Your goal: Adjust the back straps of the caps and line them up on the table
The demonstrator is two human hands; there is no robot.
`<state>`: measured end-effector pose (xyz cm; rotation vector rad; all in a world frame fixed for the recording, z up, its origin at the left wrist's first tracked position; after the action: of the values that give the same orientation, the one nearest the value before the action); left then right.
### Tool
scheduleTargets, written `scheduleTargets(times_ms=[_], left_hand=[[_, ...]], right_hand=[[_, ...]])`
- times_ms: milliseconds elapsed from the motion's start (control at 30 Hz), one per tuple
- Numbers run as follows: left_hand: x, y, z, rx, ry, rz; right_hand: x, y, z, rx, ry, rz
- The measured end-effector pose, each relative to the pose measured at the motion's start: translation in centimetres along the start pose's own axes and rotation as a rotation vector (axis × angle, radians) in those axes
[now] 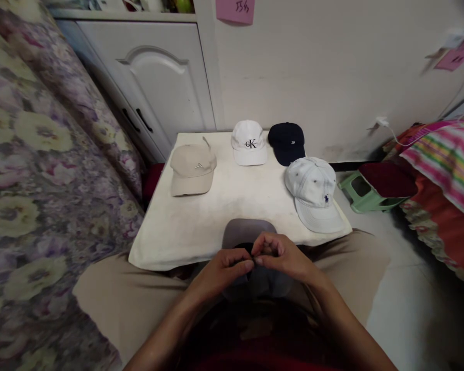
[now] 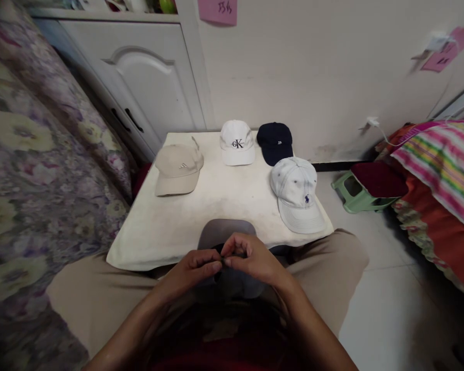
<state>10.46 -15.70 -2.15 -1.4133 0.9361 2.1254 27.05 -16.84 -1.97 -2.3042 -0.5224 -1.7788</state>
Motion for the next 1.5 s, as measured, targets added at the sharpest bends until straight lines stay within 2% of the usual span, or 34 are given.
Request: scheduleTargets(times_ms=[167, 300, 400, 533, 700, 867, 1000, 1133, 1267, 1400, 1500], left_hand=[[0.3, -0.1, -0.3, 0.076, 0.079, 0.038], [0.1, -0.1, 0.4, 0.0, 0.2, 0.013], [-0.2, 0.0, 0.9, -0.054, 0.309, -0.022], [-0.1, 0.1, 1.4, -0.078, 0.412, 0.037], [-0.4, 0.2, 1.7, -0.053, 0.405, 0.027], [-0.8, 0.3, 2.1, 0.004, 0.344, -0.011], [-1.8, 0.5, 3.1, 0.035, 0.289, -0.093], [-3.2, 1.0, 4.2, 0.069, 0.292, -0.145], [-4.3, 1.4, 4.0, 0.196, 0.511, -0.147], [-5.5, 1.5, 3.7, 0.248, 0.747, -0.312], [-6.5, 1.3, 3.8, 0.237, 0.823, -0.415]], right_hand=[[-0.2, 0.0, 0.0, -0.01, 0.007, 0.024], [-0.1, -0.1, 1.0, -0.096, -0.054, 0.018], [0.2, 0.0, 1.5, -0.017, -0.023, -0.03], [0.2, 0.5, 2.0, 0.081, 0.123, -0.122], [0.4, 0.7, 2.5, 0.09, 0.187, -0.075], [1.1, 0.8, 2.3, 0.2, 0.016, -0.061], [1.8, 0.6, 1.6, 0.31, -0.244, -0.051], [2.7, -0.3, 0.6, 0.34, -0.533, -0.034], [3.5, -1.4, 0.0, 0.318, -0.635, -0.042], [3.9, -1.9, -0.2, 0.295, -0.691, -0.098], [4.4, -1.9, -0.4, 0.344, -0.756, -0.096]])
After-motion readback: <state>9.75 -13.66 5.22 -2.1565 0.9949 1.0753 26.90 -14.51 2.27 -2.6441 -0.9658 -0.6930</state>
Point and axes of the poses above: each hand's wrist, its own y-axis away from the middle knuckle, its own z-axis out of the back of the hand, x = y × z, the point moved 4 cm from there along -y, towards the middle knuckle, and after that the axes turned 13 degrees about -y, right-handed, at the moved point
